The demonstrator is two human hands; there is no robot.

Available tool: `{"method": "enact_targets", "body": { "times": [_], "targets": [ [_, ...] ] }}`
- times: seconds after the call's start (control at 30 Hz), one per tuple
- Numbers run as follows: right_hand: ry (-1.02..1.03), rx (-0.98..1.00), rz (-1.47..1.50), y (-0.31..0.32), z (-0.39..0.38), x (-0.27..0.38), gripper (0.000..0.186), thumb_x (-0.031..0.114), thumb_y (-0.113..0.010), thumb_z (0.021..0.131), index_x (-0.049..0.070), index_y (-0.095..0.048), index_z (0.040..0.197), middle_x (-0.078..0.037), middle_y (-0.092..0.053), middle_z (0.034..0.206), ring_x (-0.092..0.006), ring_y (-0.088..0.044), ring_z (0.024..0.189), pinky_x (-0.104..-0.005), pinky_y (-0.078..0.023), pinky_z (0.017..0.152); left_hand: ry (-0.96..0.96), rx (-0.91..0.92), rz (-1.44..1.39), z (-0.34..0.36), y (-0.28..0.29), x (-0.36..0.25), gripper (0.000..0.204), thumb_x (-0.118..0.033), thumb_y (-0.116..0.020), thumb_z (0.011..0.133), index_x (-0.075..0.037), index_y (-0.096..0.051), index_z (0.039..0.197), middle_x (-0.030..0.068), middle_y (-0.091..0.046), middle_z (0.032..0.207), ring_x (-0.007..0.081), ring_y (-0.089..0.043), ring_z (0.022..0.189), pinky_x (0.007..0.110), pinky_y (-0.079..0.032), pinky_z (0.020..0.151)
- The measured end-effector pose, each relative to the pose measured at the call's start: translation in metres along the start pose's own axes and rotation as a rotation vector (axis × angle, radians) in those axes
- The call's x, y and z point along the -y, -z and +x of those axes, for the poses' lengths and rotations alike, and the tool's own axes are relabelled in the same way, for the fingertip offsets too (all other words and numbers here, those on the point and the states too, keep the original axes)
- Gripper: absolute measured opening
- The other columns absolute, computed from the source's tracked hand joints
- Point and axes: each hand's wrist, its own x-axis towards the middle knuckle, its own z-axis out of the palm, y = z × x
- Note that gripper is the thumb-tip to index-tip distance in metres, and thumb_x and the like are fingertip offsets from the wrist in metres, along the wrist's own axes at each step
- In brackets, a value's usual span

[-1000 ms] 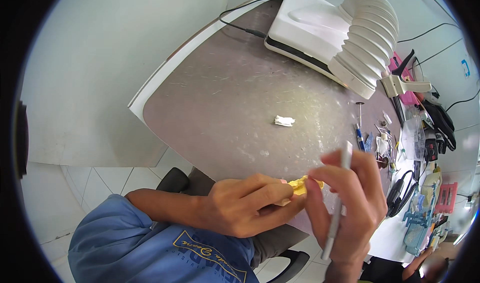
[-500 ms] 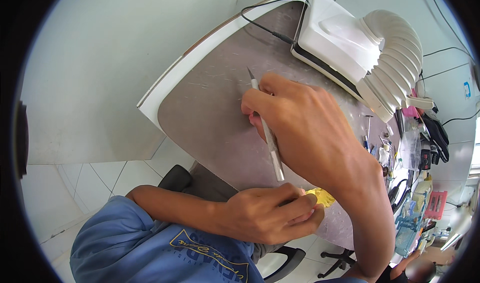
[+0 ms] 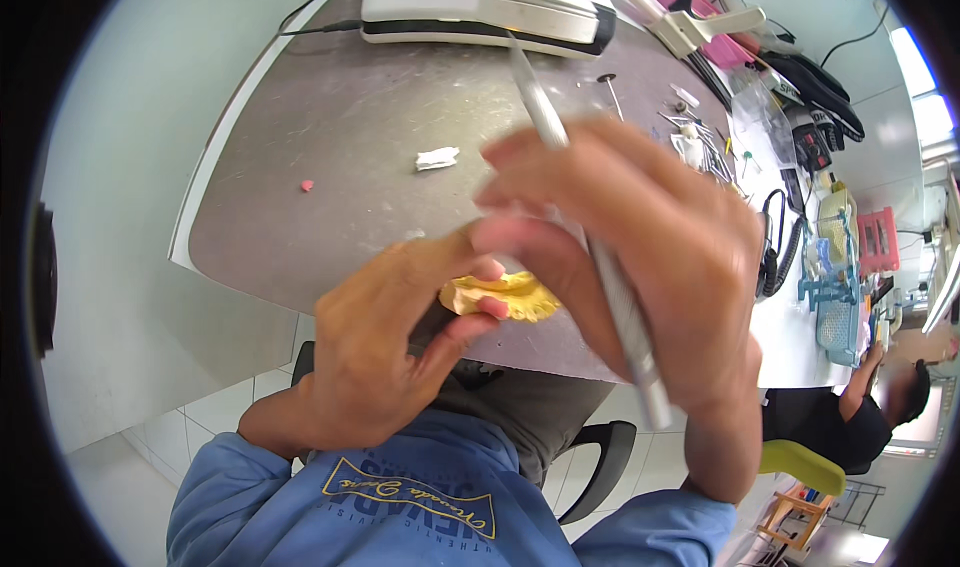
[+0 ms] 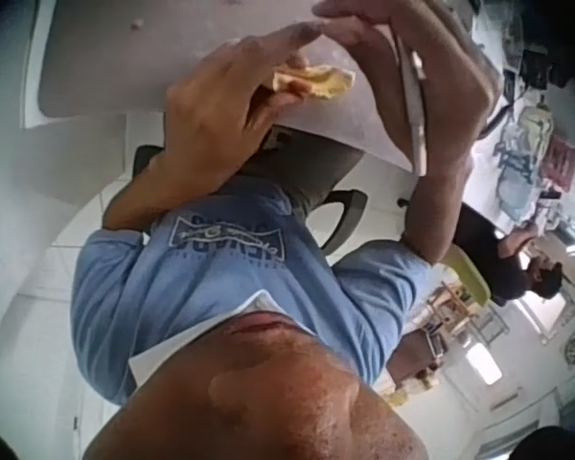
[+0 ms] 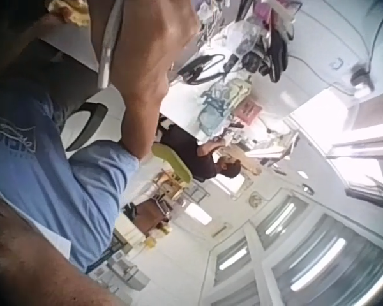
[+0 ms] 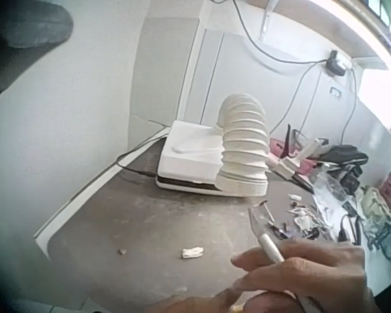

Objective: Carving and shaping a pink wax pattern on a yellow dental cast using a scalpel tool.

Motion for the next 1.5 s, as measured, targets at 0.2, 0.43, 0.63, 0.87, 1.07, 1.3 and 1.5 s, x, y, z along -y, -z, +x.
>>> {"method": "enact_targets", "body": {
  "times": [0.2, 0.43, 0.63, 0.87, 1.07, 1.3, 1.5],
  "targets": [
    [-0.050, -0.076, 0.046, -0.019, -0.066, 0.003, 0.032, 0.021, -0.085, 0.072, 0.005, -0.072, 0.096, -0.015, -0.071, 0.093, -0.0263, -0.071, 0.082, -0.0346, -0.057, 0.069, 0.164, 0.096, -0.093, -0.003, 0.001, -0.008, 0.057, 0.003, -0.076, 0.080, -0.001, -0.055, 0.133, 0.0142, -0.070, 0.102, 0.0223, -0.072, 0.093, 0.031, -0.058, 0.077],
    [0.042, -0.159, -0.043, -0.029, -0.067, 0.001, 0.031, 0.013, -0.085, 0.063, 0.010, -0.077, 0.093, -0.009, -0.069, 0.087, -0.0252, -0.070, 0.081, -0.0340, -0.056, 0.068, 0.138, 0.085, -0.063, -0.005, 0.000, -0.006, 0.055, 0.004, -0.075, 0.081, 0.001, -0.054, 0.132, 0.0154, -0.069, 0.105, 0.0225, -0.071, 0.096, 0.031, -0.059, 0.081],
    [0.125, -0.158, -0.071, -0.032, -0.066, -0.009, 0.036, 0.013, -0.079, 0.060, 0.010, -0.077, 0.095, -0.006, -0.064, 0.081, -0.0230, -0.067, 0.077, -0.0316, -0.055, 0.063, 0.149, 0.093, -0.054, -0.004, 0.000, -0.007, 0.053, 0.005, -0.074, 0.082, 0.002, -0.055, 0.131, 0.0154, -0.069, 0.106, 0.0227, -0.071, 0.096, 0.031, -0.059, 0.081],
    [0.076, -0.234, 0.004, -0.036, -0.070, -0.011, 0.037, 0.013, -0.083, 0.062, 0.009, -0.075, 0.098, -0.007, -0.064, 0.083, -0.0231, -0.067, 0.076, -0.0312, -0.054, 0.061, 0.106, 0.082, -0.078, -0.004, -0.002, -0.004, 0.053, 0.006, -0.075, 0.080, 0.003, -0.055, 0.130, 0.0155, -0.069, 0.105, 0.0216, -0.071, 0.094, 0.030, -0.059, 0.079],
    [0.014, -0.170, 0.038, -0.033, -0.066, -0.002, 0.035, 0.015, -0.087, 0.066, 0.004, -0.073, 0.096, -0.014, -0.066, 0.088, -0.0263, -0.067, 0.080, -0.0333, -0.053, 0.068, 0.012, 0.022, -0.009, -0.008, -0.006, -0.001, 0.051, 0.002, -0.077, 0.079, 0.002, -0.059, 0.126, 0.0144, -0.070, 0.101, 0.0213, -0.071, 0.088, 0.030, -0.058, 0.074],
    [-0.050, -0.151, 0.034, -0.037, -0.061, 0.004, 0.029, 0.009, -0.085, 0.062, 0.006, -0.074, 0.089, -0.012, -0.063, 0.086, -0.0232, -0.064, 0.076, -0.0323, -0.050, 0.065, -0.058, -0.014, 0.050, -0.007, -0.006, 0.002, 0.048, -0.004, -0.080, 0.078, 0.001, -0.062, 0.122, 0.0134, -0.071, 0.095, 0.0231, -0.071, 0.082, 0.031, -0.056, 0.070],
    [-0.116, -0.124, 0.079, -0.036, -0.064, 0.007, 0.025, 0.008, -0.085, 0.063, 0.009, -0.073, 0.084, -0.007, -0.064, 0.086, -0.0244, -0.066, 0.080, -0.0334, -0.053, 0.064, -0.040, 0.008, 0.045, -0.007, -0.003, -0.001, 0.048, -0.004, -0.080, 0.078, 0.001, -0.061, 0.122, 0.0139, -0.071, 0.096, 0.0230, -0.071, 0.082, 0.030, -0.056, 0.070]
  ]
}}
